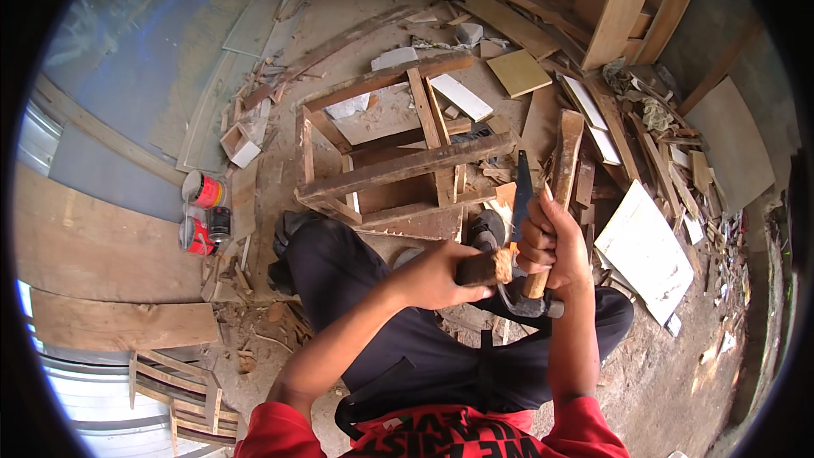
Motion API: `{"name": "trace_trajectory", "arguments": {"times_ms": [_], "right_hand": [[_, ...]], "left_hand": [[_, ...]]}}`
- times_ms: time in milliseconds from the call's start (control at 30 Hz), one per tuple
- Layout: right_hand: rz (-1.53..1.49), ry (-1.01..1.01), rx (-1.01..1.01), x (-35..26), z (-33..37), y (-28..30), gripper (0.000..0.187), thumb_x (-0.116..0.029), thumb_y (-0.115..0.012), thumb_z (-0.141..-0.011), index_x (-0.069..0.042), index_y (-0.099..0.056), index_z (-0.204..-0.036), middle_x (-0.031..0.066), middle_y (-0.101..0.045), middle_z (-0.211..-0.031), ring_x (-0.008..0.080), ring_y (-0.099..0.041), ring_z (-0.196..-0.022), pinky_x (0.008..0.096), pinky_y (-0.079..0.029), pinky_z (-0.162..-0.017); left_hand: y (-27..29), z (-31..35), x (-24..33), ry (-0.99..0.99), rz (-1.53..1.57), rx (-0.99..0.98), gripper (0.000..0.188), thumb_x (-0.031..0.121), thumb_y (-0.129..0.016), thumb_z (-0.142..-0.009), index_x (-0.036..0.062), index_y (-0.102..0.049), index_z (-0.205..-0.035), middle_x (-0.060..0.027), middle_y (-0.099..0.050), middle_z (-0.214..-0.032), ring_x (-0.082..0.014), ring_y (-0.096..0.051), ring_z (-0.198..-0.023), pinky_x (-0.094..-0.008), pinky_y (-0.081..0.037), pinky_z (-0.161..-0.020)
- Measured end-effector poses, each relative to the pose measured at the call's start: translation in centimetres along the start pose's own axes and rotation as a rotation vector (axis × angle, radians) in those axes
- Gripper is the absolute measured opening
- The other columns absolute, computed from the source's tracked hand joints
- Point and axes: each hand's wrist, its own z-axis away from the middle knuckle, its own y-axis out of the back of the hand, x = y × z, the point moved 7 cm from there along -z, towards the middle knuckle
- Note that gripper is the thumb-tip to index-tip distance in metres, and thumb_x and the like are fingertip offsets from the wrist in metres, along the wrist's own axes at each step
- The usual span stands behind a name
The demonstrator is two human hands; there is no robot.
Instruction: The person uses a hammer to strike and pry apart a wooden frame, removing nails and separating pieces. The person repeatedly hits joints and pulls apart sections to disassemble the structure.
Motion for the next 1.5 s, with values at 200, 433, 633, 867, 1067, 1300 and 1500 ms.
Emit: {"name": "trace_trajectory", "arguments": {"times_ms": [200,433,633,867,1067,1300,1500], "right_hand": [[-0.1,-0.043,-0.084,-0.3,0.9,-0.1,0.043,-0.049,-0.042,-0.103,-0.018,-0.037,-0.074,-0.0076,-0.026,-0.053,0.0026,-0.016,-0.038,0.0193,-0.015,-0.032],[0.146,0.087,0.059,-0.5,3.1,-0.2,0.041,-0.052,-0.037,-0.103,-0.012,-0.041,-0.094,-0.0045,-0.027,-0.056,0.0048,-0.021,-0.039,0.0217,-0.017,-0.034],[0.08,-0.126,-0.053,3.5,3.4,1.9,0.039,-0.048,-0.04,-0.103,-0.01,-0.041,-0.094,-0.0018,-0.032,-0.06,0.0063,-0.026,-0.042,0.0231,-0.023,-0.037],[-0.023,0.299,0.104,0.2,2.9,5.9,0.043,-0.053,-0.038,-0.102,-0.013,-0.04,-0.088,-0.0003,-0.033,-0.058,0.0104,-0.032,-0.04,0.026,-0.028,-0.036],[0.255,0.537,-0.004,1.4,2.6,5.7,0.049,-0.054,-0.045,-0.099,-0.007,-0.041,-0.088,0.0009,-0.036,-0.057,0.0103,-0.036,-0.041,0.0265,-0.032,-0.037],[0.15,0.539,-0.073,1.6,3.2,7.2,0.047,-0.054,-0.049,-0.098,-0.009,-0.041,-0.089,-0.0013,-0.032,-0.052,0.0074,-0.025,-0.034,0.0265,-0.023,-0.029],[0.167,0.556,0.089,3.1,4.1,8.9,0.044,-0.054,-0.042,-0.1,-0.012,-0.041,-0.087,-0.0018,-0.03,-0.053,0.0084,-0.023,-0.033,0.0262,-0.022,-0.028]], "left_hand": [[-0.6,-1.4,3.0,0.091,-0.063,-0.363,0.027,0.017,-0.078,-0.077,-0.0017,-0.067,-0.094,-0.0105,-0.067,-0.073,-0.0164,-0.059,-0.065,-0.0341,-0.047,-0.062],[-3.6,-0.8,1.9,-0.023,-0.118,-0.398,0.024,0.015,-0.075,-0.076,-0.0028,-0.066,-0.088,-0.0142,-0.069,-0.076,-0.0239,-0.067,-0.069,-0.0361,-0.049,-0.064],[-6.0,-0.4,0.0,0.018,-0.101,-0.552,0.023,0.013,-0.074,-0.074,-0.0017,-0.068,-0.091,-0.0153,-0.07,-0.079,-0.0289,-0.069,-0.075,-0.0389,-0.051,-0.068],[-2.3,-1.0,-0.3,-0.054,-0.167,-0.18,0.024,0.009,-0.076,-0.069,0.0038,-0.068,-0.091,-0.0126,-0.067,-0.084,-0.0296,-0.066,-0.083,-0.0387,-0.051,-0.073],[-3.0,-1.2,-2.7,0.143,-0.458,-0.349,0.026,0.005,-0.072,-0.066,0.0032,-0.068,-0.091,-0.0173,-0.067,-0.086,-0.0341,-0.065,-0.091,-0.0436,-0.05,-0.081],[-6.6,-1.1,-3.2,-0.051,-0.609,-0.416,0.022,0.001,-0.069,-0.059,0.0022,-0.064,-0.081,-0.0178,-0.067,-0.087,-0.035,-0.065,-0.091,-0.0448,-0.049,-0.084],[-6.4,-0.4,-3.8,-0.229,-0.707,-0.402,0.023,0.002,-0.07,-0.054,0.0045,-0.063,-0.075,-0.0105,-0.065,-0.08,-0.0275,-0.064,-0.088,-0.0393,-0.048,-0.083]]}}
